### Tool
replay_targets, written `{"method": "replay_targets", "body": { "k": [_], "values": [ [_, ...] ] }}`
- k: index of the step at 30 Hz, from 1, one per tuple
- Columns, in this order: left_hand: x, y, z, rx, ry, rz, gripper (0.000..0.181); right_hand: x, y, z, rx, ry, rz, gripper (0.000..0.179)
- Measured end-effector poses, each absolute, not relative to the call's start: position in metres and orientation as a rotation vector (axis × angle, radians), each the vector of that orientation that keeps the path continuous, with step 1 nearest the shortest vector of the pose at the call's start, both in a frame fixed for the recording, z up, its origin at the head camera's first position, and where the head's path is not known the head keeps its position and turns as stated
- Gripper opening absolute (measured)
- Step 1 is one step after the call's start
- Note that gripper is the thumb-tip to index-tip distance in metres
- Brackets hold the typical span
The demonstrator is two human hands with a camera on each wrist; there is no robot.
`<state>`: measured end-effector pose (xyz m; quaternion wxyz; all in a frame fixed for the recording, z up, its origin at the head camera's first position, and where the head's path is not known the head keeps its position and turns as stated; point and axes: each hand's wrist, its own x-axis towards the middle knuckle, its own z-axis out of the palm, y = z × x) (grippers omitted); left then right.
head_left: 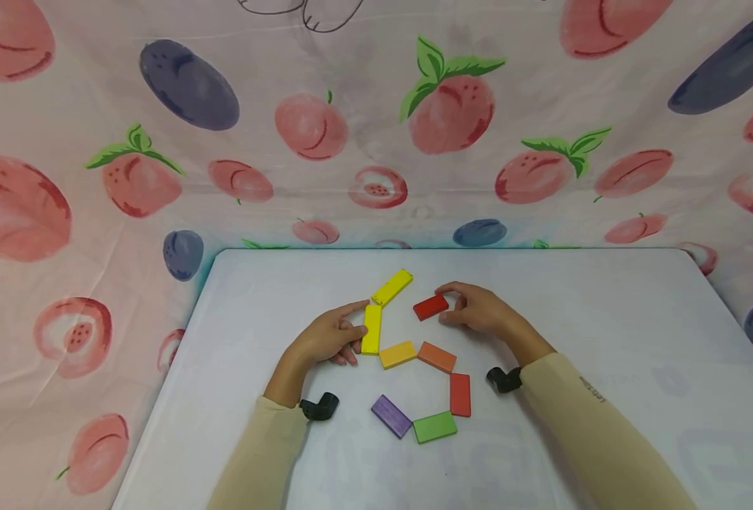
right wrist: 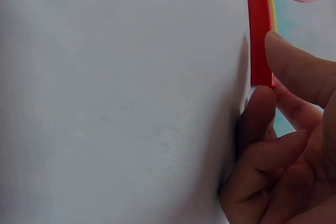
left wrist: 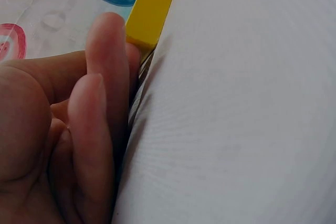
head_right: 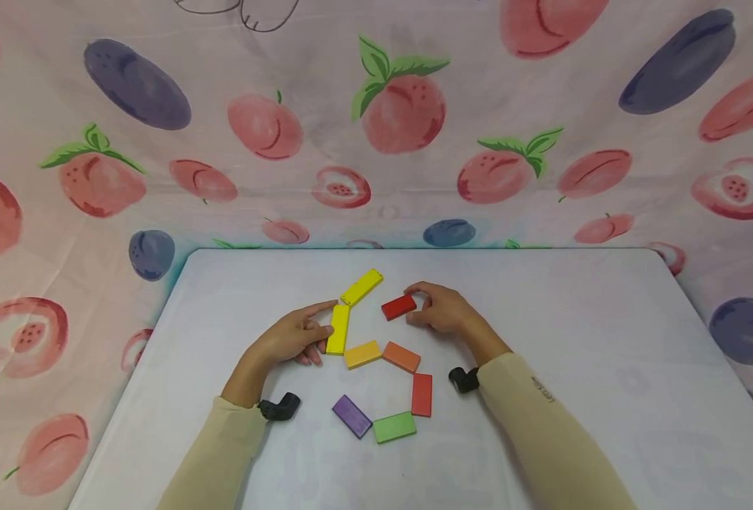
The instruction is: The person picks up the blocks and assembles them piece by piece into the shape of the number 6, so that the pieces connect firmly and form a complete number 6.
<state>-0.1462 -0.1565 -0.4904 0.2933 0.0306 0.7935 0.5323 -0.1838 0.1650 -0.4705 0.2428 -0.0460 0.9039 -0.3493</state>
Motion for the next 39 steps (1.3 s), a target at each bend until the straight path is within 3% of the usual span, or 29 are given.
{"method": "replay_targets", "body": {
  "k": [8,32,39],
  "values": [
    [-0.145,-0.157,-0.490,0.078,2.118,1.408,0.060,-0.182,0.162,-0.475,-0.129,2.531,-0.895,0.042],
    [-0.146,-0.157,-0.489,0.084,2.126,1.408,0.060,-0.177,0.184,-0.475,-0.202,2.327,-1.223,0.036],
    [-0.147,-0.157,-0.491,0.105,2.122,1.412,0.060,-0.174,0.184,-0.476,-0.123,2.306,-1.237,0.023]
  ]
}}
